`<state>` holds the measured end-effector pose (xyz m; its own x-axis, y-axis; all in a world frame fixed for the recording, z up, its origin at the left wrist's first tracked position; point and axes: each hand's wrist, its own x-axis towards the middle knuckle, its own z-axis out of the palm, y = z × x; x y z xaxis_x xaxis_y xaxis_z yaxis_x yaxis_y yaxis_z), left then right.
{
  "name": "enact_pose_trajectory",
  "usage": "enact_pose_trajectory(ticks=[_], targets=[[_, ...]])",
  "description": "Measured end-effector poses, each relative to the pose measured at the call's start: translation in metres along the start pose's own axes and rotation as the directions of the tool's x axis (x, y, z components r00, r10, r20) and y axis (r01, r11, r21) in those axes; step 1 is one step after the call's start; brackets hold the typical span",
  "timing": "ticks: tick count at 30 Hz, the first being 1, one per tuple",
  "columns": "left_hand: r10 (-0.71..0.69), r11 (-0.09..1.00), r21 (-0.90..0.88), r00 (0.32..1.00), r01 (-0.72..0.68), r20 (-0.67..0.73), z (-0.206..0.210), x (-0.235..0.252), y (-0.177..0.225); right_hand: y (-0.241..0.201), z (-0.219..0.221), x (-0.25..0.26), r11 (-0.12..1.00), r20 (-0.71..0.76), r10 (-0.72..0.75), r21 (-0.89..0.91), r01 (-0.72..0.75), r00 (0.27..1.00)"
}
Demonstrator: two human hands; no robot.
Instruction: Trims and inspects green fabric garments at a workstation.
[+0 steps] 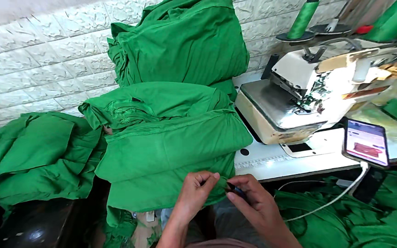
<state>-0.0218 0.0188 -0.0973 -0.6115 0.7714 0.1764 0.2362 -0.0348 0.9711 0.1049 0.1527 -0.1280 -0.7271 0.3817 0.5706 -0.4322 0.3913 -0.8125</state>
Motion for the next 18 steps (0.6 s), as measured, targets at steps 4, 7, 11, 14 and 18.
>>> enact_pose_trajectory(ticks=[4,7,11,14,18], targets=[[-0.017,1.000,-0.009,1.000,0.017,-0.022,-0.0028,0.0024,-0.0016,0.0030,-0.0038,0.0024,0.993,-0.072,0.052,-0.104,-0.060,0.996],[-0.026,1.000,-0.003,0.999,0.026,-0.023,-0.0039,0.0041,-0.0019,0.0024,-0.0073,-0.0005,0.950,-0.061,0.042,-0.307,-0.059,0.997],[-0.016,0.999,0.042,1.000,0.016,-0.017,-0.0008,0.0047,0.0005,0.0002,-0.0080,-0.0040,0.870,-0.009,-0.012,-0.493,0.006,1.000],[-0.007,0.998,0.068,1.000,0.008,-0.012,0.0009,0.0043,0.0014,0.0006,-0.0053,-0.0051,0.840,-0.005,-0.017,-0.542,0.011,1.000],[-0.004,0.996,0.089,1.000,0.004,0.000,0.0019,0.0033,0.0018,-0.0007,-0.0022,-0.0038,0.799,0.006,-0.044,-0.600,0.039,0.999]])
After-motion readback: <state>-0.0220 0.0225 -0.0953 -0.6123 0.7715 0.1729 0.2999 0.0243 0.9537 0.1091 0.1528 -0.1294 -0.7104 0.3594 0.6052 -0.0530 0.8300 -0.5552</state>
